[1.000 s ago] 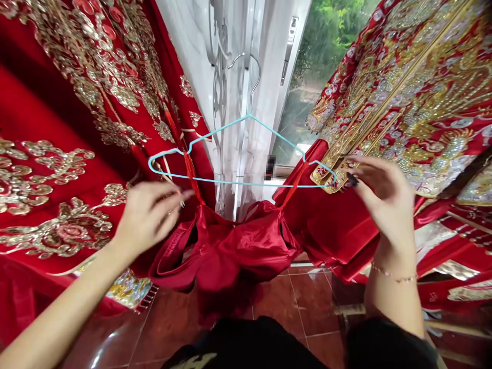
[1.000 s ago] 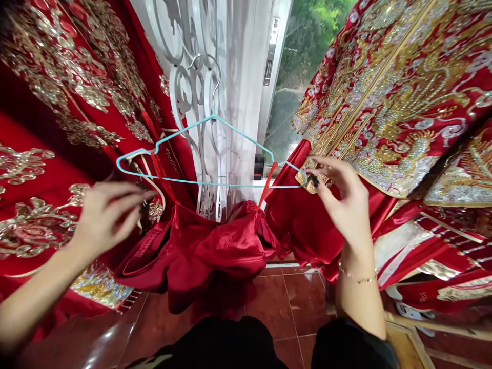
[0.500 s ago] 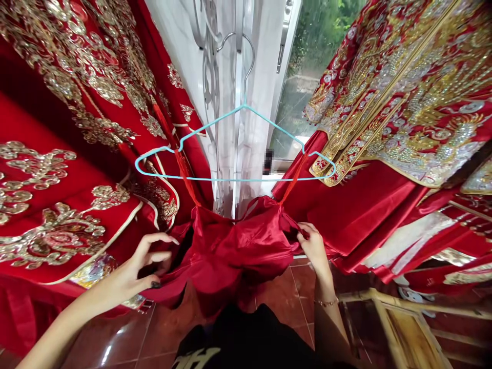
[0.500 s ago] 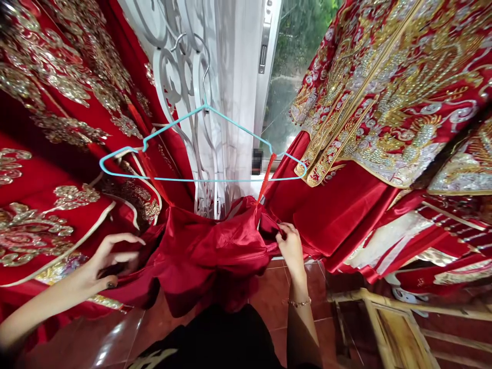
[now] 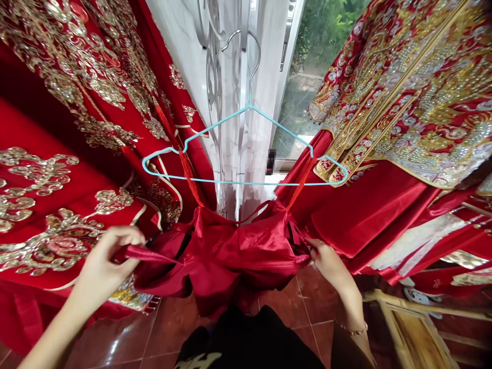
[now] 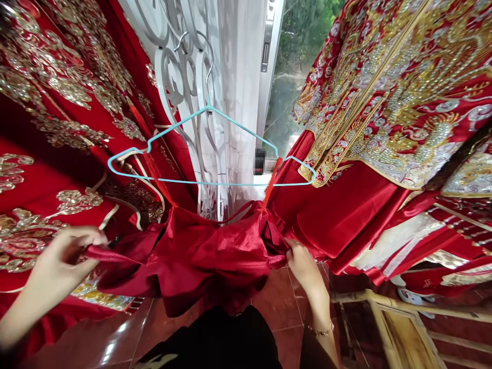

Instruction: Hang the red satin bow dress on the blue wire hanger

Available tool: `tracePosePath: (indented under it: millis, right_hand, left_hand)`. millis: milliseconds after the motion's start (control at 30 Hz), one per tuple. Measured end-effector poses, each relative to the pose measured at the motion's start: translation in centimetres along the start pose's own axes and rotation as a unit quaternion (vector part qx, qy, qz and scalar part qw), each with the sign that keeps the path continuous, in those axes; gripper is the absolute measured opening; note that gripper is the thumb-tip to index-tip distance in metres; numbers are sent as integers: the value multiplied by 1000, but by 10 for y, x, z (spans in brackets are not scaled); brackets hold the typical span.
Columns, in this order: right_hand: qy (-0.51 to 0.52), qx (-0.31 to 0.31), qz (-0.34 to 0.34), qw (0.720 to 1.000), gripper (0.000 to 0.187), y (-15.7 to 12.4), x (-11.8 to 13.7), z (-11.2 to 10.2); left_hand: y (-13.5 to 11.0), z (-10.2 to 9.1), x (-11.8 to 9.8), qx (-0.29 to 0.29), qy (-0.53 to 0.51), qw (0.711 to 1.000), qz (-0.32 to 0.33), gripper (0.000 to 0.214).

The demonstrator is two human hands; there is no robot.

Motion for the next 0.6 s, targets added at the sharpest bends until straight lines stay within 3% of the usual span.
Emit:
tracePosePath:
  millis: [67, 133, 267, 333, 433, 500, 600]
  right_hand:
    - [-5, -16, 44, 999, 45, 2, -1, -7]
    - [-10, -60, 97, 993, 39, 6, 0, -17]
    - [108, -163, 123, 973, 35, 8, 6, -32]
    - [237, -166, 112, 951, 39, 4, 10, -30]
    - [409, -134, 89, 898, 47, -4, 18, -21]
    - [458, -122, 73, 877, 50, -9, 25, -17]
    - [484, -124, 72, 863, 52, -16, 32, -15]
  left_hand:
    - [0, 5, -11, -80, -102, 990, -55, 27]
    - [-2, 11, -19, -121, -141, 978, -95, 39]
    - [-13, 8, -28, -152, -41, 982, -107, 23]
    - [-22, 2, -26, -173, 26, 974, -142, 18]
    - [-35, 0, -21, -178, 18, 949, -260, 22]
    - [-40, 3, -22, -186, -12, 933, -308, 20]
    - [-40, 8, -27, -218, -63, 928, -296, 20]
Point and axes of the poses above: each hand's wrist, its own y-axis towards the middle knuckle, its own z-axis out of the palm, x = y × z, the point moved 3 cm from there along y, towards the middle knuckle, and after that the axes turned 1 degree about x, right-handed, at the moved point
